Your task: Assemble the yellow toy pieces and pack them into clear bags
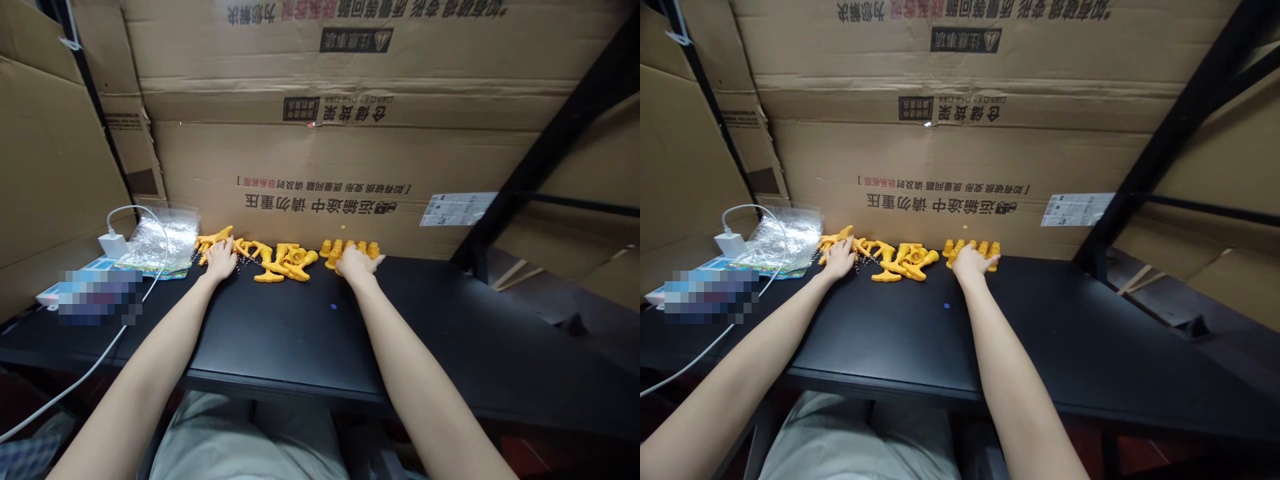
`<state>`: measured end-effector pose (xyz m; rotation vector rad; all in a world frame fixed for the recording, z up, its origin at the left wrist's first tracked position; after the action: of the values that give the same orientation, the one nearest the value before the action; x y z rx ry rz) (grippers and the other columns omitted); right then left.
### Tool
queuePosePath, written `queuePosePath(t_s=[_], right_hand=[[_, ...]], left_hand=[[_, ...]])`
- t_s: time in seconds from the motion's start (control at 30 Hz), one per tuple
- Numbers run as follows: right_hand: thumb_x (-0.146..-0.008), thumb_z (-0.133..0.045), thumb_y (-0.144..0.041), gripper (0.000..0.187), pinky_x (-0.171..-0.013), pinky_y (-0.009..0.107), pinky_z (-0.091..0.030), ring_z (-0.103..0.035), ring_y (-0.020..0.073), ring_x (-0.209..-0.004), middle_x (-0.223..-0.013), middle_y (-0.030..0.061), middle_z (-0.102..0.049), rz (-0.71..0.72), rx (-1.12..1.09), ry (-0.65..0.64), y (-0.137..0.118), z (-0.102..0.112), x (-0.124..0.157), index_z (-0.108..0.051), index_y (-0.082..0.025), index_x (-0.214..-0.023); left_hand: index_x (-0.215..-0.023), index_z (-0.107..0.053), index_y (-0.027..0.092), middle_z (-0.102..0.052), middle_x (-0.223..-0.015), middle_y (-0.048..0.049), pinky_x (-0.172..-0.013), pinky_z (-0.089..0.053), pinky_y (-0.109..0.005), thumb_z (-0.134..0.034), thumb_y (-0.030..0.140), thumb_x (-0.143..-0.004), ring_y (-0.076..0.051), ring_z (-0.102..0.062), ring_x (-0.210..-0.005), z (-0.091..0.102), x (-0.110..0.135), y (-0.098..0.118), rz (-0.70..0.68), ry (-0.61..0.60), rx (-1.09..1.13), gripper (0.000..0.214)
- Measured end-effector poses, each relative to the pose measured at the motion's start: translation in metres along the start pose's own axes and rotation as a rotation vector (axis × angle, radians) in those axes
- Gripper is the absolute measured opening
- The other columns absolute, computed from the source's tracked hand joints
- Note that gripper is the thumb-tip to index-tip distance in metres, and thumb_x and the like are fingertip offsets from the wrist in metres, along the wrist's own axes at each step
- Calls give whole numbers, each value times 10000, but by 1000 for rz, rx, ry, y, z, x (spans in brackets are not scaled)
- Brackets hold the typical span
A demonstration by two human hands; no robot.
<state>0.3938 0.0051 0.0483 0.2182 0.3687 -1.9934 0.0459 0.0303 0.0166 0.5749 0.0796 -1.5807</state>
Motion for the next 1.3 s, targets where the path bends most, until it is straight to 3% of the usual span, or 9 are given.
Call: queuePosePath(t_s=[0.2,0.3,0.4,0.53,0.67,0.87,1.1,1.2,1.3], right_hand=[[-840,-470,-243,302,-1013,638,-177,-567,341,-1018,-1042,218,-620,349,-54,264,-41,21,26,-573,-67,-1063],[-895,-425,-282,306,-1055,617,-120,-570,309,-1008,-1041,176,-626,524,-88,276,-65,18,45,-580,-98,-1084],[-924,-412,-325,348,-1069,616,-83,-569,289,-1041,-1102,148,-624,613,-113,201,-78,6,56,-561,-150,-1186],[-933,-417,-352,324,-1065,615,-107,-591,279,-1021,-1031,126,-663,607,-131,107,-80,-9,57,-597,-170,-1131],[-907,-464,-440,353,-1064,614,-129,-598,285,-993,-997,133,-678,606,-164,137,-79,-12,55,-616,-155,-1048],[-890,-498,-455,365,-1039,632,-185,-578,296,-1056,-1066,124,-679,595,-245,106,-81,-12,52,-618,-213,-1135],[-880,-517,-343,292,-1065,641,-91,-602,285,-1032,-1031,98,-703,566,-266,67,-85,-9,54,-645,-205,-1103],[-862,-516,-311,300,-1081,619,-72,-609,278,-1012,-1014,102,-702,565,-277,89,-83,-8,55,-649,-193,-1103],[-841,-515,-293,306,-1088,599,-82,-614,270,-973,-989,107,-695,561,-304,130,-80,-7,53,-650,-185,-1093]], left_hand=[[-1434,-327,213,-414,-1425,-163,-1093,-153,-573,-273,501,-904,-307,-313,-1354,-6,1,2,-6,-29,-27,605],[-1412,-362,203,-412,-1421,-180,-1088,-162,-575,-326,531,-887,-317,-328,-1341,-3,2,4,-7,-14,-29,620],[-1390,-384,194,-403,-1428,-180,-1085,-188,-561,-431,498,-852,-321,-332,-1336,0,3,6,-21,15,-21,620],[-1368,-392,201,-394,-1443,-162,-1084,-216,-543,-437,456,-853,-309,-306,-1357,3,3,8,-25,55,3,576],[-1379,-355,174,-376,-1457,-162,-1088,-234,-516,-407,431,-868,-288,-284,-1373,5,3,10,-12,92,35,574],[-1361,-407,200,-402,-1437,-153,-1084,-202,-565,-422,356,-865,-294,-298,-1357,2,3,13,-37,50,9,520],[-1262,-556,270,-435,-1378,-151,-1053,-224,-596,-381,365,-896,-328,-373,-1286,5,6,14,-9,90,-90,417],[-1242,-578,274,-410,-1409,-129,-1079,-218,-561,-385,371,-900,-307,-362,-1297,8,7,22,-96,107,-87,405],[-1202,-608,307,-413,-1429,-77,-1108,-186,-543,-391,351,-902,-272,-348,-1321,2,9,35,-271,25,-58,373]])
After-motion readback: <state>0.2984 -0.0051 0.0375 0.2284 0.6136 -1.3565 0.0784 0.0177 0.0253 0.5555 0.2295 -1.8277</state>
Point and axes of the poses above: each hand's wrist, its own x-axis away from the middle knuckle, its own z-axis out of the back of the hand, y = z × x, the point moved 6 cm from there along -x, towards the middle knuckle
